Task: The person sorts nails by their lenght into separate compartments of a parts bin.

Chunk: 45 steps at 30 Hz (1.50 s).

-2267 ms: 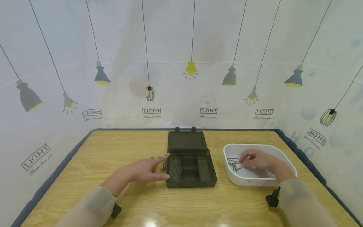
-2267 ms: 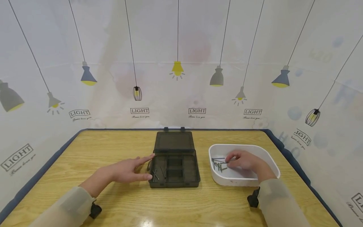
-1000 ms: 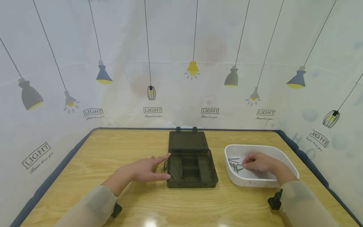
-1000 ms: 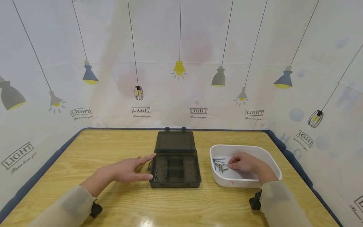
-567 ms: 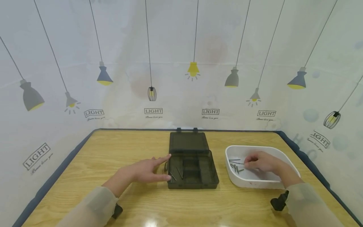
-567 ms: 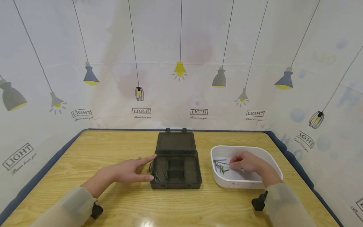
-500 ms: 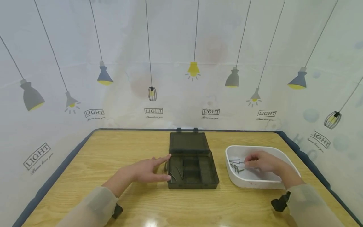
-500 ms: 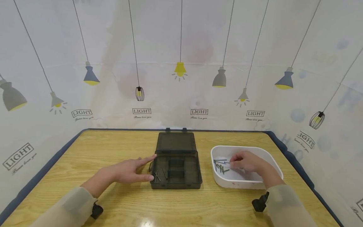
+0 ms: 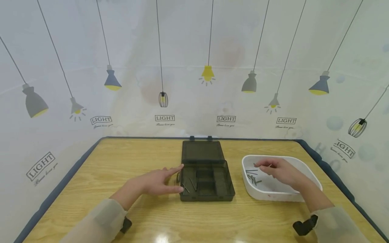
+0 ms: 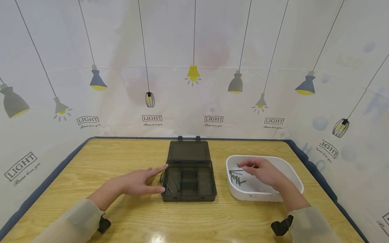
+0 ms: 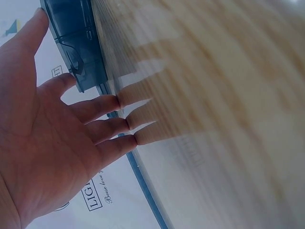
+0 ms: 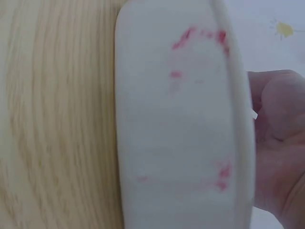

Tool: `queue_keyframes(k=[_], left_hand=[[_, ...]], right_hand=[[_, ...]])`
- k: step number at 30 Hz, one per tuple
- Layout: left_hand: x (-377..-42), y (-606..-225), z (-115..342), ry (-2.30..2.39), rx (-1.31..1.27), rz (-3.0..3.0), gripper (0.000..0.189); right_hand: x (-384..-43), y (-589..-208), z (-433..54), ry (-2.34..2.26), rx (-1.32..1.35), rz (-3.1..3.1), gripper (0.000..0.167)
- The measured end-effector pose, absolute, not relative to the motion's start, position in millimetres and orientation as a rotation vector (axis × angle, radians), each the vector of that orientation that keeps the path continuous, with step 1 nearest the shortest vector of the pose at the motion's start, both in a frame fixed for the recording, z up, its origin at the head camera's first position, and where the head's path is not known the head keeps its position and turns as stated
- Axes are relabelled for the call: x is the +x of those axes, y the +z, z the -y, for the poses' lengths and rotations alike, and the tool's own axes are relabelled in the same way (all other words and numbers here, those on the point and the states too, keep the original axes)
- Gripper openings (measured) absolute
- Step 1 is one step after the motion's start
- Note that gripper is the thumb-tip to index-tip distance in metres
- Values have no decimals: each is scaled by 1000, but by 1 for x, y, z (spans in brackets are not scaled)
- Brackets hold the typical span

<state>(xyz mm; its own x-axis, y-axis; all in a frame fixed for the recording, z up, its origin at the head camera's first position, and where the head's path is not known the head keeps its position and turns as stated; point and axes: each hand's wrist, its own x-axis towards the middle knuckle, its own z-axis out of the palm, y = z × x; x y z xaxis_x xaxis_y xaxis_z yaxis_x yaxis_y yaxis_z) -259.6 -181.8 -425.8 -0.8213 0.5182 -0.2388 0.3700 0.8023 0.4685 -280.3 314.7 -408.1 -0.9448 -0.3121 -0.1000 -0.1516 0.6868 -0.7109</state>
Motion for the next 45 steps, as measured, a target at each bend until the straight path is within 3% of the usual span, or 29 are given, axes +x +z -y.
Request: queue_keyframes(k=[18, 33, 45], left_hand=[[-262, -429, 183, 581, 673, -2623, 97], [-260, -427, 182, 584, 646, -2624, 97], [-260, -427, 181, 581, 644, -2625, 96]], right_hand=[[-271, -379, -231, -1484, -493, -2453, 37], [-278, -391, -163, -1493, -592, -2404, 23], [-275, -407, -122, -1435, -512, -2419, 17]])
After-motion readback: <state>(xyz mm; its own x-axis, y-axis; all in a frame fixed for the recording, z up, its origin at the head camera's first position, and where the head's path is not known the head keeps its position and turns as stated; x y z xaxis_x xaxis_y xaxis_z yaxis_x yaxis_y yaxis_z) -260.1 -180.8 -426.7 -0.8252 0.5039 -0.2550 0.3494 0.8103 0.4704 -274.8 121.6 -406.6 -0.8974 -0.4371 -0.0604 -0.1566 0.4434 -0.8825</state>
